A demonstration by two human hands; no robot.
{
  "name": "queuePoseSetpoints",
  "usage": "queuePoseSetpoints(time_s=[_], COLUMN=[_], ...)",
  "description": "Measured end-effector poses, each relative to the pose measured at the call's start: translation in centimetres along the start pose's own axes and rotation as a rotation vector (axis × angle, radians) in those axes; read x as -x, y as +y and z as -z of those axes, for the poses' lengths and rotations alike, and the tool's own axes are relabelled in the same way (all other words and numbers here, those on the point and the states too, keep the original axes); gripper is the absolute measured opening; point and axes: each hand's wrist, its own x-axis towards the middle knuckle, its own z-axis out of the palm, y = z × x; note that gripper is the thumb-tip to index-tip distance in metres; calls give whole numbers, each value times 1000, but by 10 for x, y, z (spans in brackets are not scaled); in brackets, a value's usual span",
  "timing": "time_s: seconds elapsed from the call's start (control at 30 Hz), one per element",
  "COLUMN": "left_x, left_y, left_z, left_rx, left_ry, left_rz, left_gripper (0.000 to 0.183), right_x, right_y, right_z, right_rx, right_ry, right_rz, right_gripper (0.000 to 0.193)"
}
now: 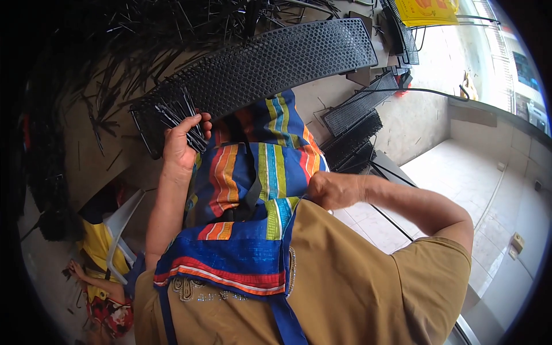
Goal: Assembling a mat by weaving black plastic strips through a perforated metal or plastic panel.
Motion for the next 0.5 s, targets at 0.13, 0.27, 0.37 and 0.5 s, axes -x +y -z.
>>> queuePoseSetpoints(time_s=[0.13, 0.27, 0.37, 0.5], left_x=[1, 5, 5, 2], left_y=[-2, -4, -6, -3], left_z=[3, 3, 0, -1], left_rx=[2, 6, 5, -14], left_ry=[16, 21, 24, 41], left_rz=[19, 38, 42, 69], left_gripper=[11, 11, 10, 10], right_x=[14, 33, 49, 31], right_y=[-48, -78, -52, 0], right_z=[38, 18, -2, -11], right_rx=[120, 79, -199, -216], right_ry=[29, -16, -33, -88], right_rz=[13, 50, -230, -399], right_gripper=[33, 40, 24, 21])
